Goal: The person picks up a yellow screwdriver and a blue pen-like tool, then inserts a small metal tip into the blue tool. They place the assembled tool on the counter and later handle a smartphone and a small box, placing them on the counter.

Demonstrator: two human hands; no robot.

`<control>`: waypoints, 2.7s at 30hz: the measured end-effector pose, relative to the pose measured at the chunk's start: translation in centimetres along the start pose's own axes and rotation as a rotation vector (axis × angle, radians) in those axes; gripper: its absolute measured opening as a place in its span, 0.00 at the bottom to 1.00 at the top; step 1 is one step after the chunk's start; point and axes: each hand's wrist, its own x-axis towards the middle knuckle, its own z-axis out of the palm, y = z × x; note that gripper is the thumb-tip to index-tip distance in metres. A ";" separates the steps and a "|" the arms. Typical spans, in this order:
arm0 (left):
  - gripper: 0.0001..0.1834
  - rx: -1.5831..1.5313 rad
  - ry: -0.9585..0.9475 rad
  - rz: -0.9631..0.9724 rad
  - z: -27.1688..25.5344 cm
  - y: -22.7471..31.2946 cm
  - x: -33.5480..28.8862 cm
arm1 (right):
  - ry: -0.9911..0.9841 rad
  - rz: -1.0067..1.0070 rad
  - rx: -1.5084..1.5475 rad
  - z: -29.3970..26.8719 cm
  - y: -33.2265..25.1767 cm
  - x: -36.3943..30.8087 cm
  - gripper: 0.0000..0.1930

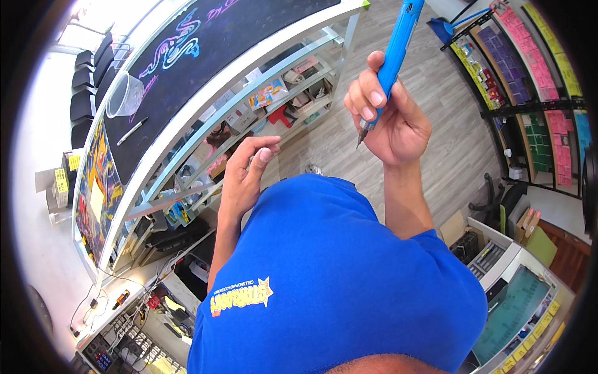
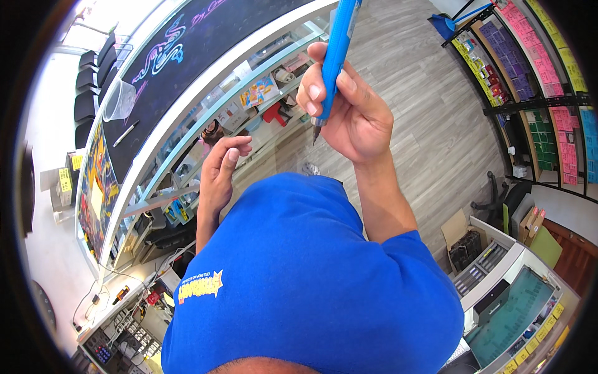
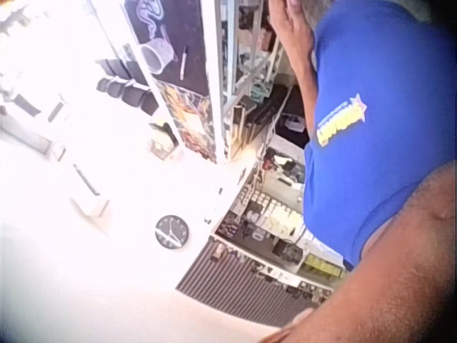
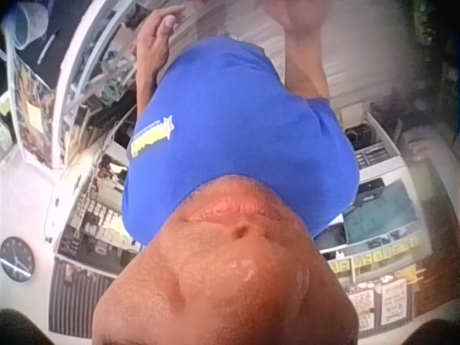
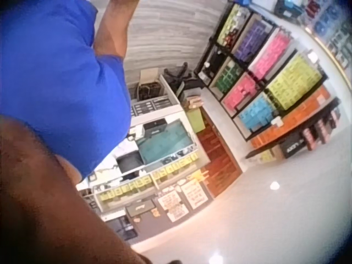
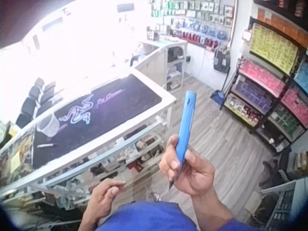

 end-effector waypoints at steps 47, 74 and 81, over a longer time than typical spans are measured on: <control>0.09 0.006 -0.219 0.370 1.2 7.6 4.5 | -0.039 -0.065 -0.021 1.9 3.1 3.7 0.28; 0.14 -0.154 -0.196 0.340 0.7 6.9 4.2 | -0.085 -0.085 -0.028 2.7 2.5 4.3 0.24; 0.12 -0.143 -0.201 0.330 0.1 7.3 4.2 | -0.101 -0.074 0.014 2.7 3.5 4.6 0.23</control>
